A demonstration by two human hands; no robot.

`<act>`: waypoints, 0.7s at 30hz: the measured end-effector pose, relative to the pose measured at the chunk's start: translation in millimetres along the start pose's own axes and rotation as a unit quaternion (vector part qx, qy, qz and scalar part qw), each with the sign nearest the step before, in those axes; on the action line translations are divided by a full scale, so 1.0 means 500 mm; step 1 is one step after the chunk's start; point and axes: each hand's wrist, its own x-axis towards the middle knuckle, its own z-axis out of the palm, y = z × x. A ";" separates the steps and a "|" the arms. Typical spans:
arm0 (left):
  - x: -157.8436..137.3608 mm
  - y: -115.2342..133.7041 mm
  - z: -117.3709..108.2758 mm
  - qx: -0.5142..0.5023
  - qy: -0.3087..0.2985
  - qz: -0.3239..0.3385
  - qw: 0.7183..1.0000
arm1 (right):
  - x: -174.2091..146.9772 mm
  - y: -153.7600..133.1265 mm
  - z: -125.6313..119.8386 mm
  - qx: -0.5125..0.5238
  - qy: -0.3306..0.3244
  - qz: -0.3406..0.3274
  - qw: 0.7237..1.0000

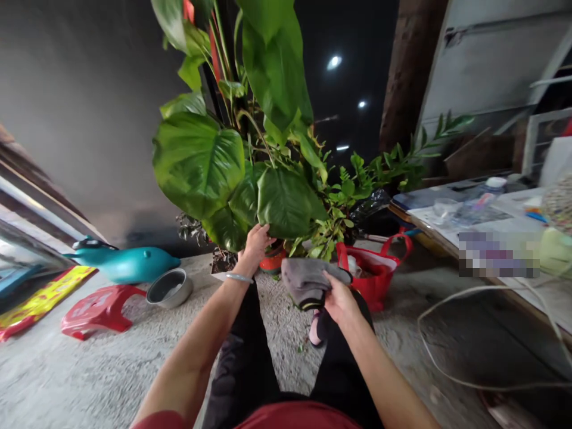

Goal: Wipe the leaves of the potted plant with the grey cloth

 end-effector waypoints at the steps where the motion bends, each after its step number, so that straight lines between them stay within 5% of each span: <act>1: 0.004 -0.001 -0.002 0.006 0.000 0.001 1.000 | -0.002 -0.002 -0.037 0.008 0.014 0.002 1.000; 5: 0.003 -0.008 0.009 0.019 -0.011 0.001 1.000 | -0.005 -0.087 -0.067 0.065 0.059 -0.041 0.995; 11: -0.012 -0.024 0.038 -0.021 -0.042 -0.010 0.999 | -0.021 -0.182 0.129 0.141 -0.114 -0.179 0.967; 14: -0.010 -0.027 0.044 -0.071 -0.079 -0.011 0.994 | -0.017 -0.151 0.191 0.084 -0.130 -0.121 0.980; 18: -0.003 -0.014 0.026 -0.062 -0.061 0.008 0.996 | -0.032 -0.051 0.120 -0.007 -0.046 -0.004 0.999; 21: -0.004 -0.006 0.007 -0.051 -0.049 0.009 0.997 | -0.060 -0.026 0.035 -0.012 -0.007 -0.028 1.000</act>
